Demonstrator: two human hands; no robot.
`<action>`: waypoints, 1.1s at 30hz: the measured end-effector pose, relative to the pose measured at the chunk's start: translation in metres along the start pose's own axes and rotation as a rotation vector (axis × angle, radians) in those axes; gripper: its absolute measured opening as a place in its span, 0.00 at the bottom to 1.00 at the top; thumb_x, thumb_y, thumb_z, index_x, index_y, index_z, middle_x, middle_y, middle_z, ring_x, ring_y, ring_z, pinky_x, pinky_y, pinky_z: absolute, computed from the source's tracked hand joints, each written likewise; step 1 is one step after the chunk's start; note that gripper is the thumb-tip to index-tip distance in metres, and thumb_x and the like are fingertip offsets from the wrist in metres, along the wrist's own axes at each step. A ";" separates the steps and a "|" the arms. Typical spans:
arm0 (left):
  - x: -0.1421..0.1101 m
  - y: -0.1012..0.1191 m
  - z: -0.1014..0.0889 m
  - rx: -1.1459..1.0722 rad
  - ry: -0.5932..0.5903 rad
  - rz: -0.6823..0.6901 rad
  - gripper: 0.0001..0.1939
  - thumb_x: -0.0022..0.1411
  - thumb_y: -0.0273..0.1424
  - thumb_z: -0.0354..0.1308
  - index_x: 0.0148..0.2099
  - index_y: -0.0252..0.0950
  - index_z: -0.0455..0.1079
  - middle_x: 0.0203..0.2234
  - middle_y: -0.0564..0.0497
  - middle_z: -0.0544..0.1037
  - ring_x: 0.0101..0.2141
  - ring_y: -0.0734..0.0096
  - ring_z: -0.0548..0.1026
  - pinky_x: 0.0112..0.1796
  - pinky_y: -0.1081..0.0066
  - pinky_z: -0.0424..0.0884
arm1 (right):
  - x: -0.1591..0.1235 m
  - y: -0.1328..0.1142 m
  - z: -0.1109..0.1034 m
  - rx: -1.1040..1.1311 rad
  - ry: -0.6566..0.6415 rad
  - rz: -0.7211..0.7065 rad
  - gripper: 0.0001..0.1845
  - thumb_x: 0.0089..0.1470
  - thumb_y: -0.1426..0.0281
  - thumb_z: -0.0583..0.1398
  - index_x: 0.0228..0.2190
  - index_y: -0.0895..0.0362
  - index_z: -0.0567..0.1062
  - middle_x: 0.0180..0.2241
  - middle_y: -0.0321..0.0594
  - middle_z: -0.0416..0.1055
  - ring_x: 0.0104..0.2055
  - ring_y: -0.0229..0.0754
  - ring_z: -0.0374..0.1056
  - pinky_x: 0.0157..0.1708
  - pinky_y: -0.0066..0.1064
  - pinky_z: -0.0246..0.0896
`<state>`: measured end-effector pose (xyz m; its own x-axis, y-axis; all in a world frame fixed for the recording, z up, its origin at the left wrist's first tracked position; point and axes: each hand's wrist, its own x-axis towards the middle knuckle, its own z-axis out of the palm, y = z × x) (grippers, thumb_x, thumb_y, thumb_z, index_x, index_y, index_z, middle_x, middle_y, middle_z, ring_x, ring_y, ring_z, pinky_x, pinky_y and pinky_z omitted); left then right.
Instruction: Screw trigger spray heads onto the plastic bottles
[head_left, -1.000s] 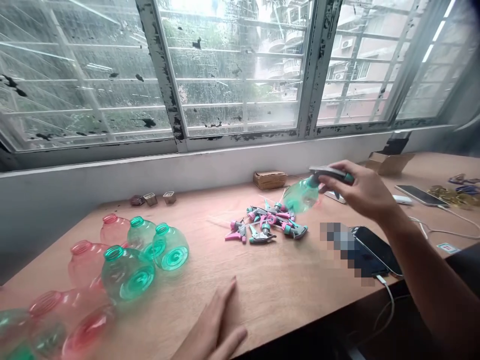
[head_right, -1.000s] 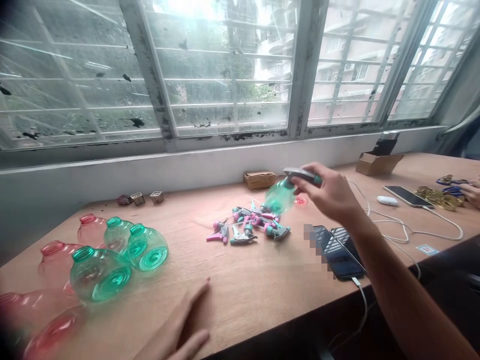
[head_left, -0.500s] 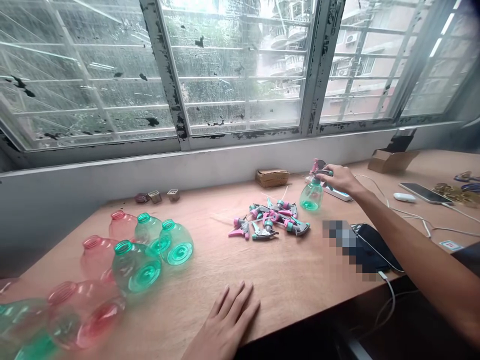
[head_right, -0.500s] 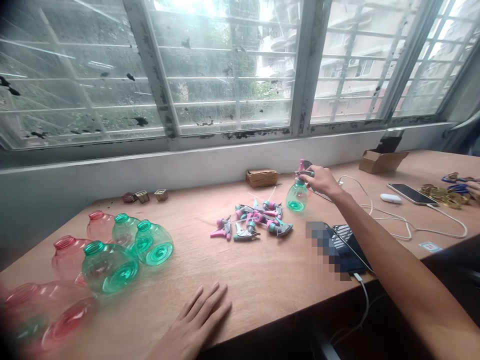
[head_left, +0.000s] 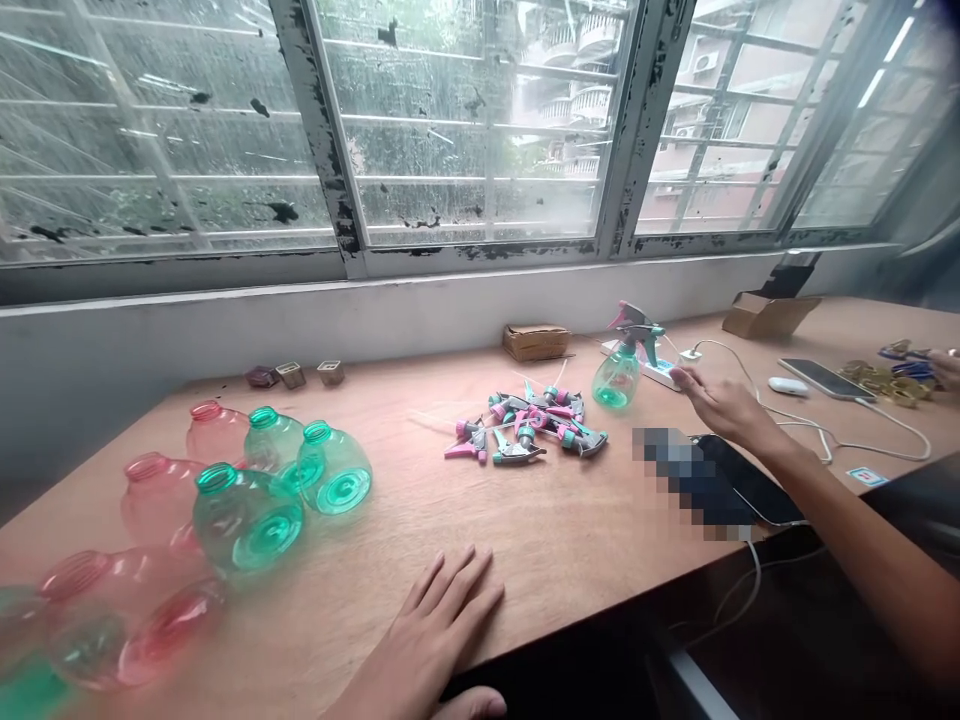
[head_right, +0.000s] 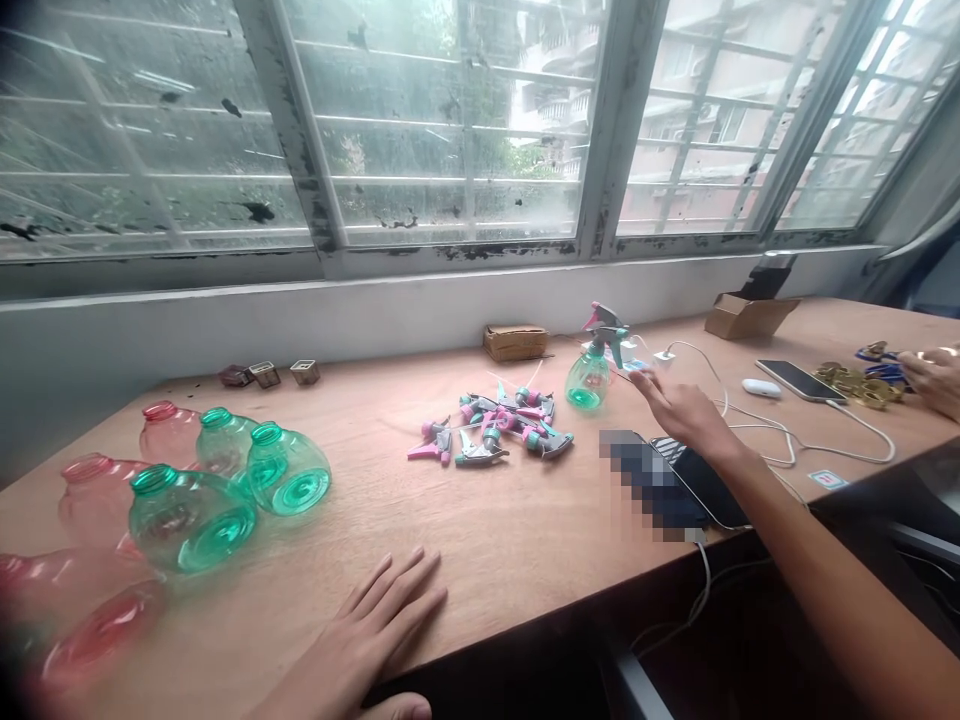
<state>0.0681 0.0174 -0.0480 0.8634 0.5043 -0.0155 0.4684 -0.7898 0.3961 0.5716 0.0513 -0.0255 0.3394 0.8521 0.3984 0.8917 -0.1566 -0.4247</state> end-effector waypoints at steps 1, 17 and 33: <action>0.000 0.002 -0.002 -0.014 -0.011 -0.008 0.36 0.64 0.44 0.62 0.70 0.50 0.53 0.70 0.48 0.53 0.68 0.42 0.52 0.62 0.38 0.58 | -0.011 0.005 0.000 0.002 -0.066 -0.049 0.29 0.67 0.49 0.47 0.46 0.56 0.77 0.44 0.54 0.79 0.48 0.57 0.73 0.47 0.44 0.65; -0.001 -0.002 0.001 -0.048 -0.019 -0.010 0.34 0.68 0.43 0.58 0.71 0.52 0.50 0.71 0.50 0.49 0.69 0.43 0.50 0.63 0.38 0.56 | -0.050 0.048 0.023 -0.172 -0.247 -0.132 0.30 0.63 0.48 0.48 0.51 0.52 0.76 0.61 0.51 0.67 0.62 0.63 0.62 0.63 0.57 0.55; -0.004 -0.006 0.004 -0.016 -0.019 -0.009 0.32 0.70 0.43 0.54 0.71 0.52 0.48 0.71 0.52 0.48 0.69 0.43 0.50 0.63 0.39 0.56 | -0.048 0.043 0.005 -0.188 -0.348 -0.120 0.30 0.65 0.49 0.48 0.38 0.52 0.84 0.56 0.48 0.75 0.57 0.64 0.69 0.58 0.54 0.63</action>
<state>0.0625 0.0185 -0.0542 0.8627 0.5044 -0.0368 0.4733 -0.7795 0.4104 0.5924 0.0059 -0.0667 0.1370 0.9828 0.1240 0.9689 -0.1069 -0.2232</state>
